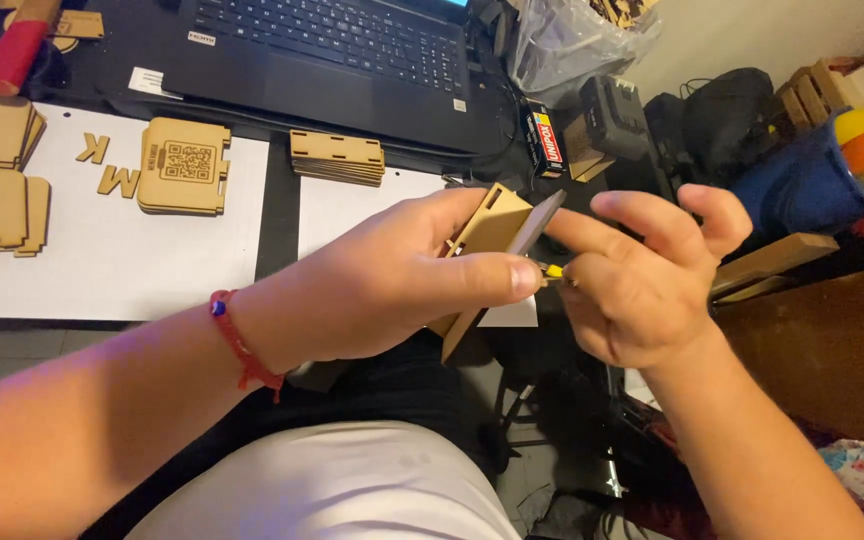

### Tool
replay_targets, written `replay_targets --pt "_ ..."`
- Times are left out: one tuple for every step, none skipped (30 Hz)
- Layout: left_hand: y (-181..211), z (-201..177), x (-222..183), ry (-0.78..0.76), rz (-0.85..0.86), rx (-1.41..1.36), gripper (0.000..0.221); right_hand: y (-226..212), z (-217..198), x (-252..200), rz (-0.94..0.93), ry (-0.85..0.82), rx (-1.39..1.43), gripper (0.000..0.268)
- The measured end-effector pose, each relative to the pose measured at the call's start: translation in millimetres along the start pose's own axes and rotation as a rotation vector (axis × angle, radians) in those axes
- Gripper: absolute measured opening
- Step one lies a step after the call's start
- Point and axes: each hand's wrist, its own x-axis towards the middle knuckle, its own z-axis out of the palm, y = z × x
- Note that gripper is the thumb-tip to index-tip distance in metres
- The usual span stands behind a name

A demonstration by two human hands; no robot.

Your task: Assembling small wooden boxes from laser-cut components using glue and an applicator.

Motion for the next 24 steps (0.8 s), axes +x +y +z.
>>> replay_targets --pt "1 0 -1 -0.004 0.003 0.028 0.032 -1 -2 0 0.025 -0.018 -0.001 0.031" --pt "2 -1 -1 -0.007 0.009 0.056 0.031 -1 -4 1 0.047 -0.036 -0.003 0.028" --pt "0 -1 -1 -0.006 0.013 0.057 0.031 -3 -2 -1 0.044 -0.035 -0.006 0.028" --pt "-2 -1 -1 -0.004 0.015 0.051 0.033 -6 -1 -3 0.009 -0.017 0.015 0.033" --pt "-5 -1 -1 -0.002 0.018 0.045 0.034 -9 1 -6 -0.027 0.000 0.035 0.038" --pt "0 -1 -2 0.002 0.018 0.045 0.034 -22 0 -1 -0.030 0.002 0.038 0.038" --pt "4 -1 -4 0.022 -0.014 0.101 0.033 -34 -1 4 -0.104 -0.025 0.104 0.030" --pt "9 -1 -4 0.036 -0.046 0.162 0.033 -47 -2 8 -0.174 -0.052 0.165 0.025" --pt "10 -2 -5 0.034 -0.045 0.165 0.033 -34 4 -18 -0.172 -0.050 0.162 0.025" --pt "10 -1 -6 0.039 -0.058 0.193 0.040 -22 8 -46 -0.001 -0.086 0.082 0.027" --pt "11 0 -6 0.044 -0.071 0.220 0.047 -11 13 -73 0.170 -0.122 0.001 0.049" --pt "9 1 -6 0.040 -0.073 0.216 0.047 -2 7 -54 0.173 -0.127 0.002 0.049" --pt "7 1 -6 0.000 -0.040 0.174 0.042 8 2 -35 0.153 -0.106 -0.083 0.044" --pt "7 0 -6 -0.036 -0.002 0.140 0.039 19 -2 -14 0.129 -0.076 -0.173 0.043" --pt "8 0 -7 -0.038 0.001 0.145 0.039 17 -9 -18 0.129 -0.072 -0.178 0.043" --pt "9 0 -8 -0.044 -0.066 0.008 0.038 16 -14 -20 0.189 -0.060 -0.166 0.044" --pt "10 -1 -9 -0.049 -0.132 -0.129 0.037 15 -20 -22 0.249 -0.048 -0.153 0.048" --pt "16 -2 -9 -0.047 -0.126 -0.124 0.037 7 -24 -23 0.245 -0.042 -0.157 0.048" --pt "21 -4 -10 -0.034 -0.223 -0.099 0.052 -1 -28 -25 0.242 0.033 -0.124 0.046" --pt "27 -7 -10 -0.020 -0.316 -0.071 0.070 -7 -31 -26 0.236 0.113 -0.092 0.050" --pt "13 -12 -8 -0.015 -0.306 -0.062 0.070 -11 -25 -30 0.228 0.123 -0.098 0.050" --pt "-1 -16 -5 -0.139 -0.210 -0.203 0.059 -15 -20 -35 0.234 0.308 -0.029 0.031" --pt "-15 -21 -1 -0.268 -0.116 -0.339 0.053 -18 -15 -40 0.240 0.491 0.045 0.022" --pt "-24 -25 1 -0.269 -0.109 -0.333 0.053 -30 -17 -42 0.233 0.495 0.039 0.022"
